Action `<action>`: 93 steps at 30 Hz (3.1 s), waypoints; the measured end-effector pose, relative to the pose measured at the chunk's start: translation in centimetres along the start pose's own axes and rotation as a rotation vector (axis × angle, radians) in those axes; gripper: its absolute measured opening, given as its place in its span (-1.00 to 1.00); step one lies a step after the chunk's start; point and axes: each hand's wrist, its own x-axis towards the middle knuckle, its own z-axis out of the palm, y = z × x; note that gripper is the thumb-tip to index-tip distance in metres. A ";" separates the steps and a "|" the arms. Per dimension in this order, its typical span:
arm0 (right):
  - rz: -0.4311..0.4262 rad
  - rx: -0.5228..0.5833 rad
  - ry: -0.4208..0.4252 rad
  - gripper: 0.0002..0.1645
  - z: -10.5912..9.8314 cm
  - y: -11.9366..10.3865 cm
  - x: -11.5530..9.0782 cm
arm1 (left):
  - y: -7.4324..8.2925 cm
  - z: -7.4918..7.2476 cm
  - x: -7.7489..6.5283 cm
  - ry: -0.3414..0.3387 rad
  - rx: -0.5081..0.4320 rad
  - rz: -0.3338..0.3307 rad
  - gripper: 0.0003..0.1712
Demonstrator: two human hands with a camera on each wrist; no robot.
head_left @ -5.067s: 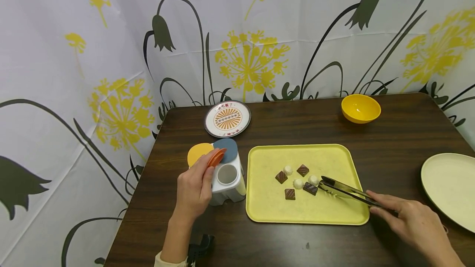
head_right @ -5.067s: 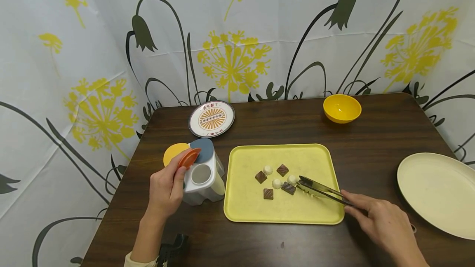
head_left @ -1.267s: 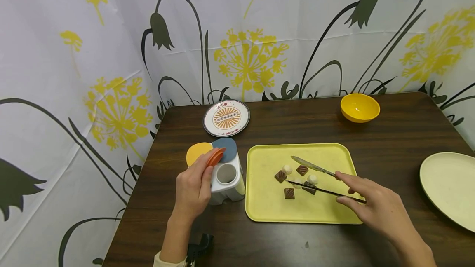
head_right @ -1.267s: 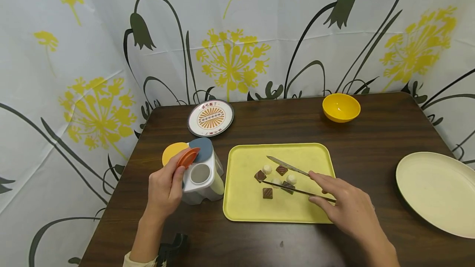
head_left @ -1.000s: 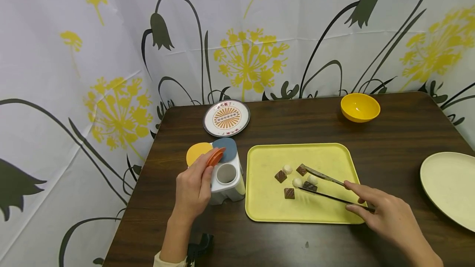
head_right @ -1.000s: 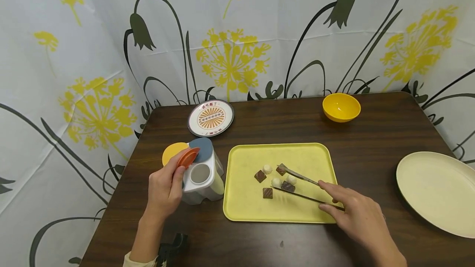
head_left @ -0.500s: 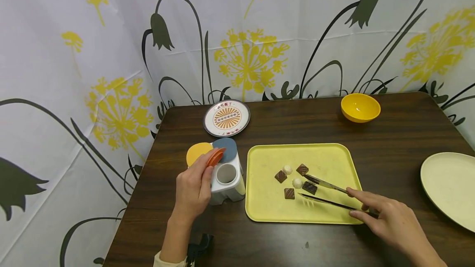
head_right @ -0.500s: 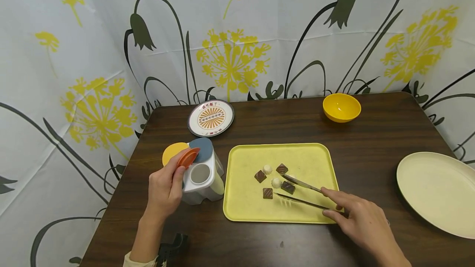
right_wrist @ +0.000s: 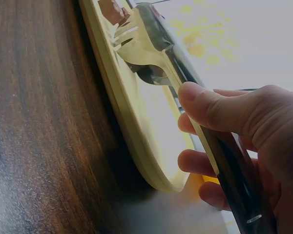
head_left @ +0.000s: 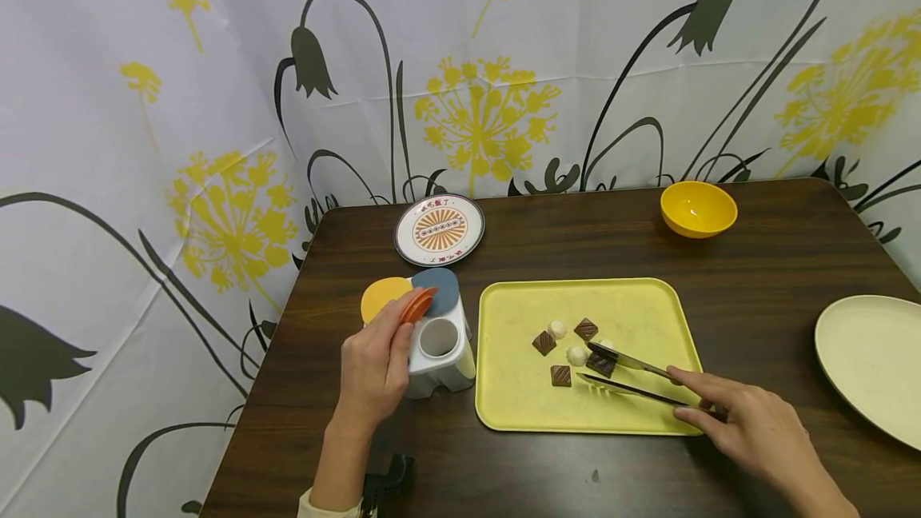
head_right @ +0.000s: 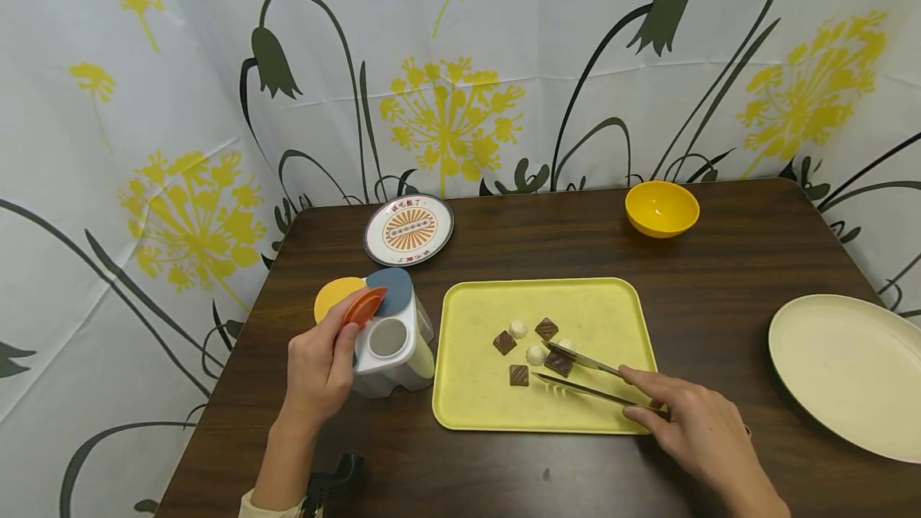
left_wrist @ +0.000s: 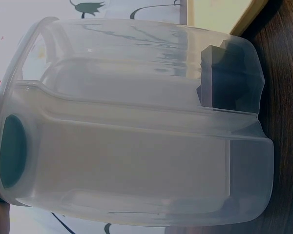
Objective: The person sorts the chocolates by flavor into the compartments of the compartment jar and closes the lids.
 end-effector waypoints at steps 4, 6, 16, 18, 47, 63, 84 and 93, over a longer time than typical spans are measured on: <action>0.000 -0.003 -0.001 -0.41 0.1 0.1 0.0 | 0.0 0.0 0.0 -0.002 0.000 -0.002 -0.52; -0.001 -0.008 0.002 -0.42 0.1 0.1 0.0 | 0.0 0.0 0.0 -0.003 -0.004 -0.005 -0.52; -0.022 -0.037 0.048 -0.48 0.3 -0.1 0.3 | 0.0 0.0 0.0 -0.001 0.004 -0.001 -0.53; -0.029 -0.037 0.057 -0.48 0.3 -0.2 0.4 | -0.1 0.0 0.0 -0.001 0.006 -0.001 -0.53; -0.131 0.008 0.189 -0.39 -0.8 -0.9 1.4 | -0.1 0.0 0.0 0.002 0.003 0.003 -0.51; -0.050 -0.019 0.047 -0.40 -2.0 -0.3 0.5 | -0.1 0.0 0.0 0.003 0.005 0.002 -0.52; -0.040 -0.075 0.046 -0.50 -2.0 0.6 0.3 | -0.1 0.1 0.0 0.006 0.001 0.004 -0.51; -0.191 -0.025 0.195 -0.40 -2.3 -0.3 2.0 | -0.1 0.1 -0.1 0.004 0.000 -0.002 -0.51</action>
